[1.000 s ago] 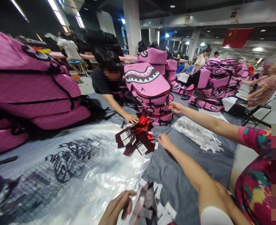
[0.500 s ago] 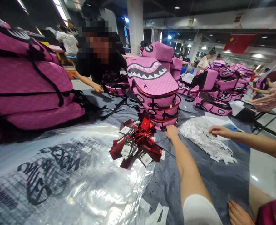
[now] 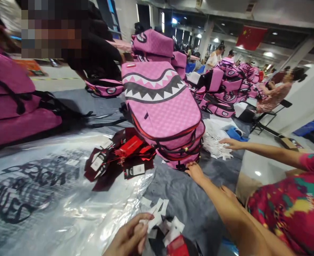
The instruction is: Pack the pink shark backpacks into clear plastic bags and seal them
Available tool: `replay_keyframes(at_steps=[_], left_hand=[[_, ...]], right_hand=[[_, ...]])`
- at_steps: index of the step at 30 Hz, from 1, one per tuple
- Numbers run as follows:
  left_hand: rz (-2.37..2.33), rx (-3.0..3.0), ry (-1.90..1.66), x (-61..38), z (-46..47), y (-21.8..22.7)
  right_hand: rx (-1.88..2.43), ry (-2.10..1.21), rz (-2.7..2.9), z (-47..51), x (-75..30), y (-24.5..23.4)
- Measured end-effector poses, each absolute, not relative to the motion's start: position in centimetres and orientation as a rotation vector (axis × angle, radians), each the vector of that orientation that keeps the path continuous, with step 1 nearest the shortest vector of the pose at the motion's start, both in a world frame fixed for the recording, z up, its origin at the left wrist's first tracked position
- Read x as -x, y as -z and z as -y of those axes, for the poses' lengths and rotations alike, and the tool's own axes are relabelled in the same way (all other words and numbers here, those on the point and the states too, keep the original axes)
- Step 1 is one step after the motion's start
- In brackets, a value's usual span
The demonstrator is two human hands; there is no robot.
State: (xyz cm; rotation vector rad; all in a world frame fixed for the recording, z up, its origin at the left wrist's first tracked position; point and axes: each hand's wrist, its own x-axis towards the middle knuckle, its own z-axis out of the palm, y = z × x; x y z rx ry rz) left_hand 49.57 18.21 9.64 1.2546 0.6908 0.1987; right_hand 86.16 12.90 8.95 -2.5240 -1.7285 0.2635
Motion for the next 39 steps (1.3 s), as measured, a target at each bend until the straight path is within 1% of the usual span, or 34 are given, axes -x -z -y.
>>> replay_keyframes(at_steps=[3,6,8,11,13,16,18,22,24,27,29,32,34,36,38,39], left_hand=[[-0.578,-1.075,-0.088,-55.2,-18.8,-13.3],[-0.590,-1.185,-0.141,-57.7,-18.8,-15.6],[-0.651,-1.365,-0.286,-58.1,-19.2,-15.8],[-0.765,-1.650,-0.498,-58.5,-20.4,-14.7],[-0.815,-1.812,-0.504,-58.9,-21.7,-13.8],[-0.873,-1.968,-0.482,-59.6,-23.8,-13.3],[-0.857,-2.028,-0.501,-59.9,-25.2,-13.9],[-0.601,-2.202,-0.539,-60.5,-28.2,-17.0],[-0.459,-2.352,-0.571,-61.0,-29.6,-18.7],[-0.423,-2.561,-0.490,-62.0,-31.5,-20.6],[-0.437,-2.628,-0.415,-62.9,-32.5,-22.0],[-0.328,-2.639,-0.505,-64.9,-33.2,-25.8],[-0.168,-2.618,-0.621,-66.2,-32.6,-29.3],[0.047,-2.599,-0.685,-66.7,-30.9,-32.3],[0.290,-2.568,-0.706,-65.5,-28.3,-33.7],[0.383,-2.543,-0.718,-64.0,-26.8,-33.6]], right_hand=[[2.519,-0.280,1.680,-8.7,-86.3,-8.8],[2.488,-0.217,1.552,-5.8,-85.0,-9.1],[2.351,-0.139,1.470,-4.7,-82.6,-9.9],[2.004,-0.101,1.408,-4.6,-77.3,-12.3],[1.831,-0.137,1.317,-5.8,-73.9,-14.2],[1.769,-0.124,1.169,-8.6,-71.0,-15.9],[1.830,-0.004,1.144,-10.4,-71.2,-16.3],[2.067,0.474,1.339,-12.5,-74.7,-17.1],[2.190,0.655,1.429,-13.1,-76.5,-18.1],[2.249,0.709,1.492,-13.9,-78.8,-21.0],[2.135,0.634,1.512,-14.6,-80.5,-24.0],[1.903,0.533,1.410,-15.4,-83.8,-29.7],[1.800,0.490,1.315,-15.3,-85.8,-33.3],[1.707,0.413,1.314,-14.5,-86.3,-35.8],[1.616,0.363,1.383,-13.2,-84.7,-37.2],[1.580,0.366,1.426,-12.5,-83.1,-37.6]])
